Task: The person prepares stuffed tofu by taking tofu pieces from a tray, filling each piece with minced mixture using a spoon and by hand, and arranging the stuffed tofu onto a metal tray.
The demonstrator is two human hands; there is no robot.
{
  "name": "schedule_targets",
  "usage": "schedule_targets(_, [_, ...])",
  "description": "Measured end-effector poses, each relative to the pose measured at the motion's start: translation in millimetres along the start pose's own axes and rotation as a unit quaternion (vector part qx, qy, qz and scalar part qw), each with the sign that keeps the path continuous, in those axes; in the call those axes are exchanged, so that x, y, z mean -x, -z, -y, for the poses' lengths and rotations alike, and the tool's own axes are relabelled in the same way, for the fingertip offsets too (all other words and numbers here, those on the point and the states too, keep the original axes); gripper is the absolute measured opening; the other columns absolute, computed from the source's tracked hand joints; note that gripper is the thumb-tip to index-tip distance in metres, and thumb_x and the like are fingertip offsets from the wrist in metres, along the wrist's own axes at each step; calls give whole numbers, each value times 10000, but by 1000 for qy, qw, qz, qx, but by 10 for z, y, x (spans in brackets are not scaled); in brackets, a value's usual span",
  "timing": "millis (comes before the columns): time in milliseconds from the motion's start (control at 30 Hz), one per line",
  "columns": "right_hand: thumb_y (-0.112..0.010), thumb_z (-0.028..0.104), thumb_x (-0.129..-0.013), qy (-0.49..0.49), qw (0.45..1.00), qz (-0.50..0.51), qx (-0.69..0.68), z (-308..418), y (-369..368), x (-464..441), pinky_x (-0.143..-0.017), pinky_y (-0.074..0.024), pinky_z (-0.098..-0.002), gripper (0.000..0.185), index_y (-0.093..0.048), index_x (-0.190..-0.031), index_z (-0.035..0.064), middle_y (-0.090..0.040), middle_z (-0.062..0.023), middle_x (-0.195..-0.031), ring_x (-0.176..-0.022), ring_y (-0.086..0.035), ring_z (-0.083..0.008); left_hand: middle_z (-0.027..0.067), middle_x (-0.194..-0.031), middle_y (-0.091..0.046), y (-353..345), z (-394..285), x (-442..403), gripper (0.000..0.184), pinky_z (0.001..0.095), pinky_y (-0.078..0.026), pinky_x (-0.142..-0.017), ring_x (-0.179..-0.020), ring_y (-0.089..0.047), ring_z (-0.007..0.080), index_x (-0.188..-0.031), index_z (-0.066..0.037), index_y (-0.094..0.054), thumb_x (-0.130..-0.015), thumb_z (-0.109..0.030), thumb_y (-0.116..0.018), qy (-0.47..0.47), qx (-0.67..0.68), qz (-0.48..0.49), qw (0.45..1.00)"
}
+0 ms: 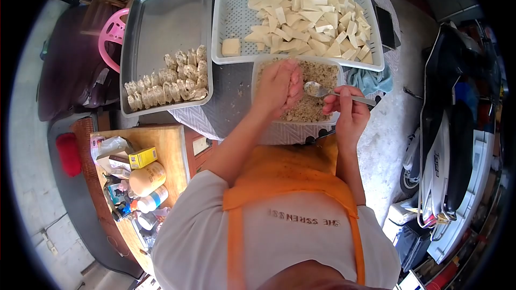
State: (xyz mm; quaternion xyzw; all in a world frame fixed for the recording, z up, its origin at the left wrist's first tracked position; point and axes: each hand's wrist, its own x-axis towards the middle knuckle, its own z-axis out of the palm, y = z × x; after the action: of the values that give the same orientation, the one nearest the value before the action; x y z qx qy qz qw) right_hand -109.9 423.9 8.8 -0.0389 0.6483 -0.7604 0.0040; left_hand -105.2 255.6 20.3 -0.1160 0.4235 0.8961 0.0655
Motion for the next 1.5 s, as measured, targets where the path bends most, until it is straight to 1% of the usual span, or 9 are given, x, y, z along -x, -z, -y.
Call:
schedule_targets(633, [-470,107,-943,-5,1000,2,29,-15,-34,-10,-485,-455,-199,152,-566,-924,-10,-617,-73,-693,-523,-557,-92,30,-683,-470,166,72,-97,189,233,-332,-412,-530,-425,97,-845,-47,-501,-943,-205,-465,-14,127,176,976])
schedule_targets(700, [-472,105,-943,-10,999,2,52,-20,-55,-9,-482,-448,-200,149,-567,-923,-8,-616,-70,-693,-523,-556,-93,27,-660,-476,390,454,-221,233,229,-326,-406,-518,-428,94,-801,-67,-502,-945,-244,-454,-229,-194,87,950])
schedule_targets(800, [-469,102,-942,22,998,4,66,-93,-66,-4,-486,-443,-206,151,-562,-905,-11,-608,-67,-686,-524,-554,-93,12,-615,-490,324,252,-120,267,232,-335,-400,-501,-449,89,-770,-87,-517,-934,-289,-455,38,54,65,996])
schedule_targets(933, [-478,119,-940,9,997,0,77,-111,-118,-2,-492,-457,-209,159,-560,-912,-15,-606,-69,-689,-525,-556,-97,-1,-527,-469,275,-129,20,308,246,-337,-378,-421,-430,104,-696,-73,-511,-918,-282,-468,-34,-103,23,994])
schedule_targets(1033, [-478,120,-940,11,997,4,73,-143,-90,-8,-494,-460,-210,160,-561,-915,-15,-606,-69,-692,-527,-557,-95,17,-548,-471,778,-378,-197,347,340,-377,-425,-447,-453,162,-664,-67,-497,-937,-271,-431,-536,-605,-92,581])
schedule_targets(1100, [-479,119,-939,10,998,3,69,-177,-58,-8,-492,-460,-210,160,-561,-915,-16,-605,-68,-693,-527,-556,-94,38,-671,-527,954,-809,-113,296,335,-433,-511,-582,-510,167,-738,-41,-531,-927,-255,-454,-256,-445,-215,831])
schedule_targets(1167, [-478,118,-939,8,998,2,65,-203,-49,-7,-496,-460,-210,161,-561,-916,-19,-605,-68,-696,-530,-555,-92,55,-779,-565,1318,-1219,-122,251,319,-472,-581,-695,-544,159,-837,-14,-570,-912,-240,-488,-176,-250,-246,920])
schedule_targets(1300, [-482,135,-939,18,996,4,82,-187,-73,7,-484,-470,-214,179,-574,-929,-18,-612,-69,-690,-525,-555,-91,40,-688,-589,2857,-1687,-455,281,299,-474,-649,-635,-571,164,-975,-40,-628,-849,-287,-587,-284,-452,-277,799])
schedule_targets(1500, [-478,137,-940,22,996,4,90,-175,-77,24,-491,-462,-207,184,-575,-928,-19,-608,-62,-686,-527,-552,-88,109,-816,-680,3434,-1891,-94,215,311,-484,-687,-755,-647,180,-917,-52,-681,-808,-226,-617,-103,-721,-223,648])
